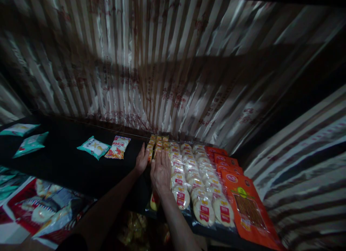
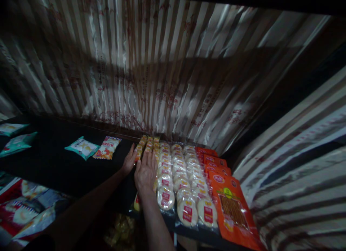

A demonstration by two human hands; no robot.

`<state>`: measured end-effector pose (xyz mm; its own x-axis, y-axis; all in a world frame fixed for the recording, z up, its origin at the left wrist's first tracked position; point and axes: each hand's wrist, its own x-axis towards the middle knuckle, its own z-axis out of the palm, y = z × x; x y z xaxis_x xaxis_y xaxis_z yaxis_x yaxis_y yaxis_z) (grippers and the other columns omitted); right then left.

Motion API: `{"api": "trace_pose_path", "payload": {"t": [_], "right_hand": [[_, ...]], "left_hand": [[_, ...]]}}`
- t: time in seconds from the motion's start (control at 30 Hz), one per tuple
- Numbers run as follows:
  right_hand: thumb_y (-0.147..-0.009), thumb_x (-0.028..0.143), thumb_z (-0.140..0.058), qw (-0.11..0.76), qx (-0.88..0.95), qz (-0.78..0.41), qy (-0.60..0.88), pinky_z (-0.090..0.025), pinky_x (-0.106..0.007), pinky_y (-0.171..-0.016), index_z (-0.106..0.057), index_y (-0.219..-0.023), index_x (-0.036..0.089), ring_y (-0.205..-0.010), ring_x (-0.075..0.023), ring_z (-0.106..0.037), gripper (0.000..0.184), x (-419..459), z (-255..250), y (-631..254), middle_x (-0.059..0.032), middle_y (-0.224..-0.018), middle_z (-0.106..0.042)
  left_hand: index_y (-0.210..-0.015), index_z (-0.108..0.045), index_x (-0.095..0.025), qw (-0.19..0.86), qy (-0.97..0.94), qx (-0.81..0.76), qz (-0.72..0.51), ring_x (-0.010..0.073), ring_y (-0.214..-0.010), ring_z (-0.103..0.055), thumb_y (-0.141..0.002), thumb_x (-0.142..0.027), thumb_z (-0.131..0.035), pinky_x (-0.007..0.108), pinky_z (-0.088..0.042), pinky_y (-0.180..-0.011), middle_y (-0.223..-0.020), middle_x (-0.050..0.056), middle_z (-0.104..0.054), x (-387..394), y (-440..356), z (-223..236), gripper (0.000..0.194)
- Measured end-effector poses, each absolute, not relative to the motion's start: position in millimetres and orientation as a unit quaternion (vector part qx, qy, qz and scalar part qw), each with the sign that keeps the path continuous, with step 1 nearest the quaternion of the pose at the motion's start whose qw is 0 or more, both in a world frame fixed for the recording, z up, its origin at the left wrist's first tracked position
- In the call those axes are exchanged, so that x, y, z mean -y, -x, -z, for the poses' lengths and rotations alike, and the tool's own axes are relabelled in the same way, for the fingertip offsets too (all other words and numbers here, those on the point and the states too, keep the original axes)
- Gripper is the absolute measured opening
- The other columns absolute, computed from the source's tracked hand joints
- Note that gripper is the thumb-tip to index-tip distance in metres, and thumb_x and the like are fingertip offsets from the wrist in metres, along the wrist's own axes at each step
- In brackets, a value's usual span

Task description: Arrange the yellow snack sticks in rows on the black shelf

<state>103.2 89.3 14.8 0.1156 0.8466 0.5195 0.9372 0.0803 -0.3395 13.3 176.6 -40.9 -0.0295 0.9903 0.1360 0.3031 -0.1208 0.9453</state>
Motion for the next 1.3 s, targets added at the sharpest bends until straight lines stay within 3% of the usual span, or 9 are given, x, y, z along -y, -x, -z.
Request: {"api": "trace_pose_path", "payload": {"t": [0.27,0.6,0.8,1.03,1.3], "right_hand": [[-0.093,0.03,-0.033,0.212,0.666,0.039,0.714,-0.027,-0.048,-0.105,-0.047,-0.134,0.012,-0.134,-0.0322,-0.031,0.047,-100.1,0.7,-125.0,-0.0162,-0.143,-0.039],[-0.093,0.028,-0.034,0.199,0.657,0.03,0.726,-0.025,-0.046,-0.105,-0.048,-0.132,0.01,-0.133,-0.0312,-0.034,0.046,-100.1,-4.8,-120.2,-0.0163,-0.141,-0.042],[-0.093,0.028,-0.031,0.229,0.655,0.047,0.719,-0.026,-0.046,-0.105,-0.052,-0.129,0.009,-0.132,-0.0285,-0.035,0.045,-97.4,-7.8,-121.7,-0.0184,-0.14,-0.043],[-0.091,0.025,-0.036,0.278,0.652,0.071,0.702,-0.031,-0.045,-0.103,-0.058,-0.12,0.005,-0.128,-0.0287,-0.04,0.042,-91.5,-7.9,-122.8,-0.0212,-0.133,-0.05],[-0.089,0.022,-0.038,0.333,0.646,0.055,0.685,-0.035,-0.047,-0.1,-0.062,-0.113,0.008,-0.121,-0.0277,-0.046,0.036,-55.4,-10.7,-119.2,-0.0206,-0.127,-0.055]], "left_hand": [[-0.136,-0.04,-0.015,0.349,-0.63,-0.525,-0.452,0.0161,-0.135,-0.033,-0.093,-0.037,-0.027,0.032,-0.023,-0.114,-0.145,0.009,-0.038,-178.5,-30.8,47.5,0.05],[-0.138,-0.037,-0.012,0.298,-0.667,-0.528,-0.433,0.017,-0.136,-0.031,-0.093,-0.034,-0.026,0.036,-0.023,-0.115,-0.146,0.012,-0.036,-175.1,-31.6,54.0,0.051],[-0.134,-0.042,-0.012,0.291,-0.632,-0.537,-0.477,0.0186,-0.133,-0.036,-0.092,-0.038,-0.028,0.035,-0.026,-0.113,-0.142,0.013,-0.041,-173.7,-30.6,57.0,0.051],[-0.122,-0.052,-0.008,0.212,-0.616,-0.552,-0.521,0.0218,-0.129,-0.042,-0.092,-0.034,-0.027,0.042,-0.031,-0.111,-0.133,0.018,-0.051,-156.0,-20.2,61.8,0.047],[-0.103,-0.062,-0.015,0.202,-0.608,-0.57,-0.515,0.0192,-0.113,-0.054,-0.089,-0.024,-0.029,0.04,-0.04,-0.103,-0.116,0.011,-0.061,-93.2,-5.5,42.0,0.037]]}}
